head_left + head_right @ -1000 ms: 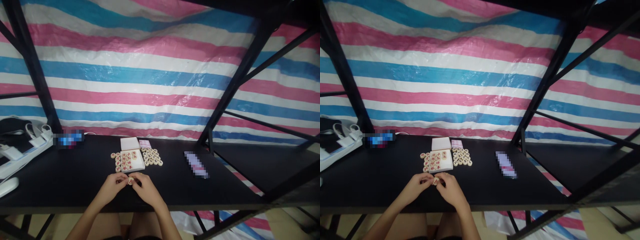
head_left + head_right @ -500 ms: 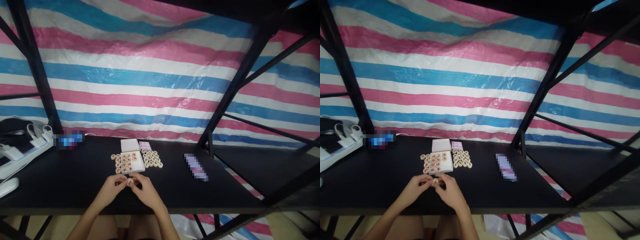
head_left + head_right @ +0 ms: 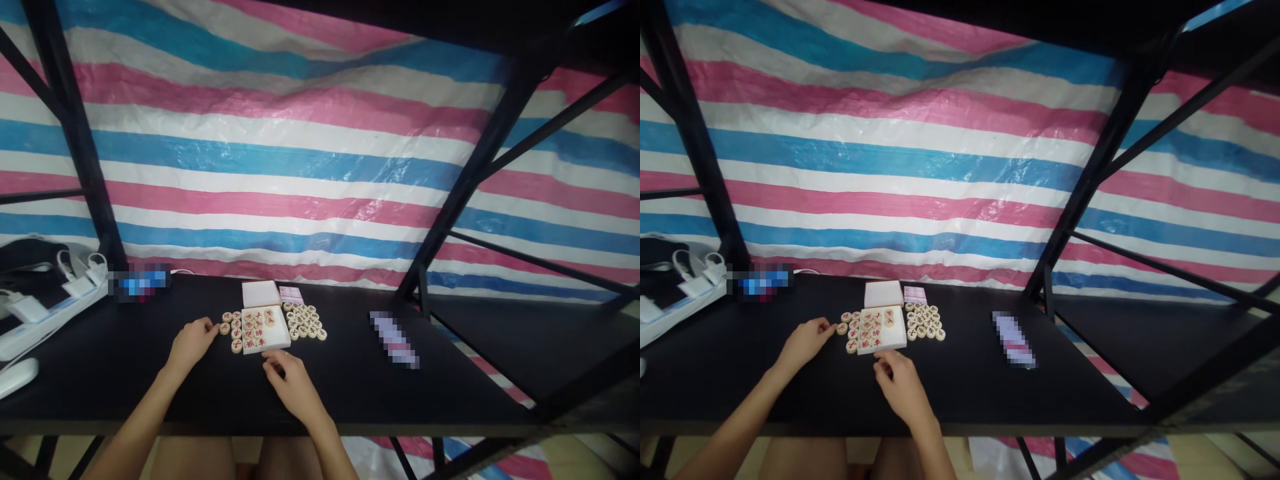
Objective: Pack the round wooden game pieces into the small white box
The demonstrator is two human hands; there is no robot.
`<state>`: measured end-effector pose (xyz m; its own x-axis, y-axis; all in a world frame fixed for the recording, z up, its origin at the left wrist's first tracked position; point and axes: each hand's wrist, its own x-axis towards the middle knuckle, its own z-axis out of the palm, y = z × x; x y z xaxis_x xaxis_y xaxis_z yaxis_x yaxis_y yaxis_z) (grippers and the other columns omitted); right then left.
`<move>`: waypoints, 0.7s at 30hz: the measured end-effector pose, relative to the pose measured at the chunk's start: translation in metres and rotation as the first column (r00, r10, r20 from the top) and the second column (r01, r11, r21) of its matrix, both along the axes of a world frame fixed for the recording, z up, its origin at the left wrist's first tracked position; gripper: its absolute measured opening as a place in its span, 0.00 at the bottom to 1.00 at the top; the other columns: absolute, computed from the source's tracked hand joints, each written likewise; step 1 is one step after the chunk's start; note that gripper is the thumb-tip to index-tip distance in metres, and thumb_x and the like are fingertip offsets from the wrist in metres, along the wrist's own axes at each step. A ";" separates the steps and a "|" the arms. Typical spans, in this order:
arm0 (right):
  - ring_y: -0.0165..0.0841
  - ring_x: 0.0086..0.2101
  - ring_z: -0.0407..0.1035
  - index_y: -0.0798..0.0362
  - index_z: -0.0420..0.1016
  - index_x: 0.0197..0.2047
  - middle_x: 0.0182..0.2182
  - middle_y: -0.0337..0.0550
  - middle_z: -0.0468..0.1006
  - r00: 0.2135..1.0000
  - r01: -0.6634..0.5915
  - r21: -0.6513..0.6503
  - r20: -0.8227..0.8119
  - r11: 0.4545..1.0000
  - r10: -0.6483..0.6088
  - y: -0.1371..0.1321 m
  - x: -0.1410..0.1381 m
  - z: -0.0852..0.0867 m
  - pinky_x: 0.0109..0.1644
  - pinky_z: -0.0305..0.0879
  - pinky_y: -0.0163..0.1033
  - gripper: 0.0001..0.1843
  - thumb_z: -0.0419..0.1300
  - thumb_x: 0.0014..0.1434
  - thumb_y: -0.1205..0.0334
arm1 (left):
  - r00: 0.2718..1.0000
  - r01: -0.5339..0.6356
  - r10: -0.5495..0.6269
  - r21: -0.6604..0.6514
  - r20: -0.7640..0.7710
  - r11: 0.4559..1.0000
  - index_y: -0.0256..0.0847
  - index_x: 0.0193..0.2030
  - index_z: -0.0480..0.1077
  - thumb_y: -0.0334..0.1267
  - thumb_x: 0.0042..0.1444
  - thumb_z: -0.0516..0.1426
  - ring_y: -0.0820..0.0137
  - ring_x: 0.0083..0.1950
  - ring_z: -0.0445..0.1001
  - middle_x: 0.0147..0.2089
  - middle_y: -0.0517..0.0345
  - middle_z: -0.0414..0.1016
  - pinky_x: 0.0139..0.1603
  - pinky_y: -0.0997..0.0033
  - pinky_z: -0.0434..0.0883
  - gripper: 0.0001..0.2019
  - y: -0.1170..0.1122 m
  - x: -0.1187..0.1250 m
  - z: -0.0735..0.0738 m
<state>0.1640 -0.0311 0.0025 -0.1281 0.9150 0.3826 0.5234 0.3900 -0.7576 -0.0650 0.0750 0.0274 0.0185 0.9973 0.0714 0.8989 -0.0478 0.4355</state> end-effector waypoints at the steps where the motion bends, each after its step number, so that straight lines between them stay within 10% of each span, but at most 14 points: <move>1: 0.33 0.34 0.71 0.53 0.74 0.42 0.34 0.43 0.76 1.000 0.017 0.029 0.018 0.999 -0.017 0.001 0.001 0.001 0.41 0.66 0.36 0.10 0.53 0.60 0.67 | 1.000 -0.010 0.010 0.010 -0.016 1.000 0.43 0.27 0.71 0.48 0.55 0.51 0.61 0.32 0.75 0.27 0.53 0.76 0.27 0.72 0.58 0.14 0.000 0.003 -0.001; 6: 0.36 0.42 0.67 0.54 0.73 0.42 0.38 0.46 0.75 0.955 0.154 0.196 0.223 0.968 -0.197 0.025 0.010 0.017 0.49 0.62 0.39 0.12 0.49 0.61 0.70 | 0.999 0.053 -0.052 0.078 -0.016 0.996 0.44 0.25 0.67 0.47 0.59 0.47 0.66 0.29 0.72 0.25 0.59 0.73 0.26 0.74 0.55 0.16 -0.009 0.005 -0.006; 11: 0.39 0.44 0.67 0.54 0.74 0.45 0.40 0.50 0.76 0.713 0.152 0.099 0.678 0.983 -0.178 0.069 0.015 0.038 0.49 0.61 0.41 0.15 0.50 0.58 0.72 | 0.971 0.225 -0.234 0.151 0.041 0.963 0.43 0.26 0.68 0.46 0.60 0.46 0.70 0.26 0.68 0.23 0.62 0.69 0.28 0.76 0.57 0.17 -0.017 0.003 -0.008; 21: 0.44 0.41 0.70 0.59 0.75 0.40 0.35 0.56 0.78 0.655 0.186 0.029 0.741 0.982 -0.145 0.095 0.003 0.034 0.42 0.63 0.43 0.11 0.56 0.54 0.68 | 0.955 0.281 -0.293 0.173 0.046 0.944 0.42 0.37 0.76 0.41 0.57 0.49 0.65 0.34 0.73 0.30 0.56 0.76 0.35 0.73 0.62 0.14 -0.016 0.004 -0.009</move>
<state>0.1667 0.0642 0.0369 -0.1941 0.9629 0.1877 0.9701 0.2168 -0.1088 -0.0609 0.0588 0.0180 0.2915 0.9249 0.2440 0.8038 -0.3751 0.4617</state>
